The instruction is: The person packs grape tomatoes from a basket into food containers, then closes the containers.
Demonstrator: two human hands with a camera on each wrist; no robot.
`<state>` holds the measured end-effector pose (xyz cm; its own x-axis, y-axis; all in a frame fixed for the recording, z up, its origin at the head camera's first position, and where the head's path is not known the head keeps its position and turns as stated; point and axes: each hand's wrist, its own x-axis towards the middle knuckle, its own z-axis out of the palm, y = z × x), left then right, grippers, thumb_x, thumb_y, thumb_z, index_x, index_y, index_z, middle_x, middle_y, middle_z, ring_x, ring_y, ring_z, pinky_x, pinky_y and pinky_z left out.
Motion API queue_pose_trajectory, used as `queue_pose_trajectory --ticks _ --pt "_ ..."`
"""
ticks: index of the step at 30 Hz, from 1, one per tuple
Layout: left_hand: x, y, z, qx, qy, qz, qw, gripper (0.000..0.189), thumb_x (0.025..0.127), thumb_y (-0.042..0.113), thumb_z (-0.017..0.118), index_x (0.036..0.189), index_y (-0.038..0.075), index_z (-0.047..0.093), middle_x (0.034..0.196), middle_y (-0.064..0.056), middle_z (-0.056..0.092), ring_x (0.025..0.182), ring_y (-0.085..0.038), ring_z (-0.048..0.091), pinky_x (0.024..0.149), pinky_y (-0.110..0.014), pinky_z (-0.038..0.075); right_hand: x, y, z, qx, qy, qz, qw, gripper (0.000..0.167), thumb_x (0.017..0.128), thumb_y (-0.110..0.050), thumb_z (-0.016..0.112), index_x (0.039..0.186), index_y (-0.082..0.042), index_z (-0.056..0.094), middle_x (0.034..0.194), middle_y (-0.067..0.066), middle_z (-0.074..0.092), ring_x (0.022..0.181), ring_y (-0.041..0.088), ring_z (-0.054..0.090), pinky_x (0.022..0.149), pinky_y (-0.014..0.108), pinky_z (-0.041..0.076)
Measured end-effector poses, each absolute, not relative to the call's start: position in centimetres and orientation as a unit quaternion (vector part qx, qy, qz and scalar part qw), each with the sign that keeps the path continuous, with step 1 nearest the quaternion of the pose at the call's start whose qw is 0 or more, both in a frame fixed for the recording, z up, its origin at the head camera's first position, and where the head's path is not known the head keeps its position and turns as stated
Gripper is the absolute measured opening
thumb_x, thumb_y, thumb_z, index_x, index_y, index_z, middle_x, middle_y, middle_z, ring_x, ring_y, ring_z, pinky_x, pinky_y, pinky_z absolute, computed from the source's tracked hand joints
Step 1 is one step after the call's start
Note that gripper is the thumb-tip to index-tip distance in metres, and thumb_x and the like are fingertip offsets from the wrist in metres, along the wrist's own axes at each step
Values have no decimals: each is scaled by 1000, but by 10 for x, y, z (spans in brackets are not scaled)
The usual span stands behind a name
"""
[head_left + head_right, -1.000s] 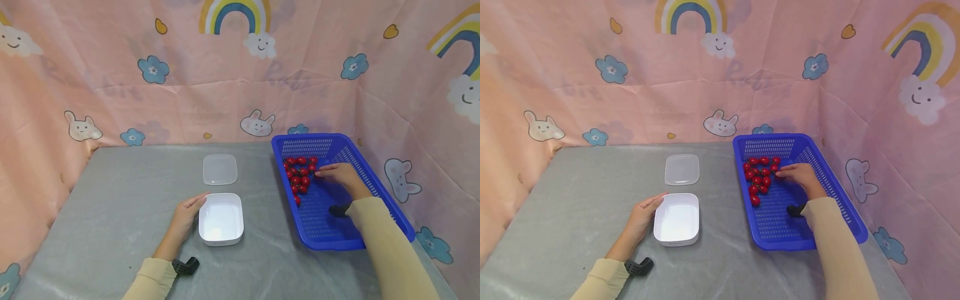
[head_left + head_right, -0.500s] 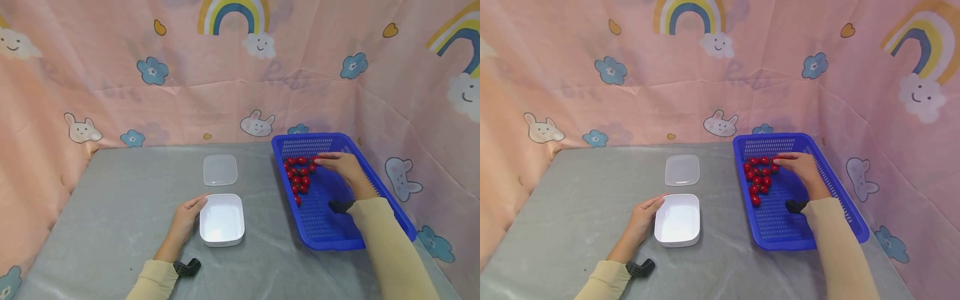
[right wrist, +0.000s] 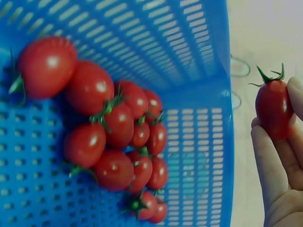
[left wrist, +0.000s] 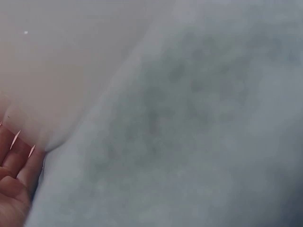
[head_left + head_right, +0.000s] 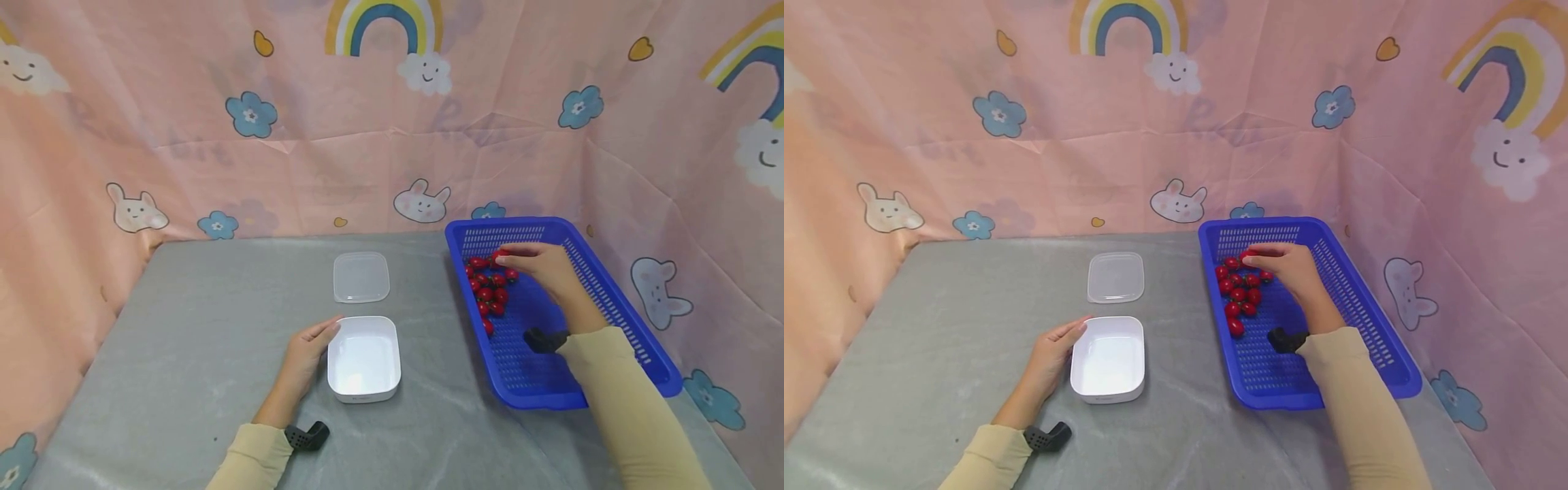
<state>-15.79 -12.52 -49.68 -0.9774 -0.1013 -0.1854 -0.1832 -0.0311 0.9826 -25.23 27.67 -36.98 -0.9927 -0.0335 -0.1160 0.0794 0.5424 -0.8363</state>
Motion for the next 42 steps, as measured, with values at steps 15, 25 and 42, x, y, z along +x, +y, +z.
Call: queue_pose_trajectory --ticks 15,25,42 --pt "-158 -125 -497 -105 694 712 30 34 95 18 66 123 -1 68 129 -13 68 130 -23 58 108 -39 47 -239 247 -356 -13 879 -474 43 57 84 -48 76 127 -11 68 122 -3 72 107 4 61 95 34 49" --pt "-159 -126 -498 -105 698 708 25 33 94 18 67 122 0 70 127 -11 69 127 -19 60 100 -25 51 -231 226 -350 -38 856 -513 53 53 85 -39 78 124 -4 69 96 -23 72 100 -2 64 90 19 51" --pt "-159 -127 -499 -97 696 711 23 35 95 20 67 124 0 68 130 -12 67 130 -22 58 107 -36 48 -217 193 -343 -37 858 -506 84 50 84 -37 79 125 -9 70 129 13 68 117 24 62 94 34 56"
